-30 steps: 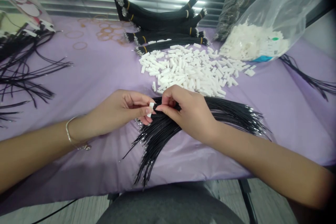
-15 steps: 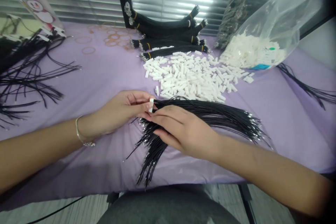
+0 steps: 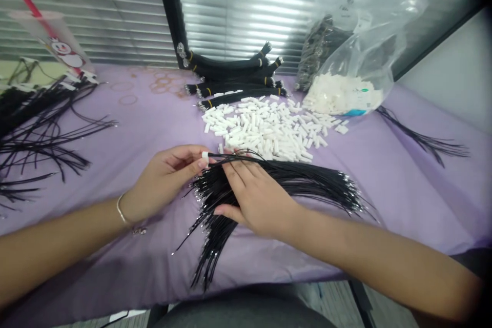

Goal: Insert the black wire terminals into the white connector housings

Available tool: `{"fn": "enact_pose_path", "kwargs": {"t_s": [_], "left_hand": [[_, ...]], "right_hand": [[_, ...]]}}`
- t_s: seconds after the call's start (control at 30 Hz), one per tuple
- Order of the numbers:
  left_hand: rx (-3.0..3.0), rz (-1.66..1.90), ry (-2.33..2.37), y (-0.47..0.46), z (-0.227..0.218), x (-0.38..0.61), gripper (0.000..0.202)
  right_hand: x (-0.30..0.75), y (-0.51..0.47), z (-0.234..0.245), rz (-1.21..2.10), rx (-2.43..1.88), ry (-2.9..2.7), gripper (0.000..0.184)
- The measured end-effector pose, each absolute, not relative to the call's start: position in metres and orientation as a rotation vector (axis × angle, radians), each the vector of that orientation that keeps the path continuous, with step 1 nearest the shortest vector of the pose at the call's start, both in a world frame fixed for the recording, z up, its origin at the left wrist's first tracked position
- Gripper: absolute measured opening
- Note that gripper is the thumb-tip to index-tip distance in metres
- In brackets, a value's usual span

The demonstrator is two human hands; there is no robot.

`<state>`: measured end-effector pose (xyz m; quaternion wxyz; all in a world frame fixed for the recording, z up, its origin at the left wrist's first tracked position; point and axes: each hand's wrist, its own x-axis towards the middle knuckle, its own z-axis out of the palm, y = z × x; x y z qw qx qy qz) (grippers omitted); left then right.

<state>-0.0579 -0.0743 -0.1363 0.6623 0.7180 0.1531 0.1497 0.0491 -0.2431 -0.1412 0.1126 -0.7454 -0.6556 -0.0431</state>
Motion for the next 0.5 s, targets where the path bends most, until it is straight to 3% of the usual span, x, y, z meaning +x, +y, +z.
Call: {"fn": "enact_pose_path", "kwargs": {"t_s": [0.5], "left_hand": [[1.438, 0.21, 0.371, -0.0738, -0.1307, -0.0567, 0.013]], "right_hand": [[0.043, -0.2468, -0.1439, 0.016, -2.082, -2.003, 0.09]]}}
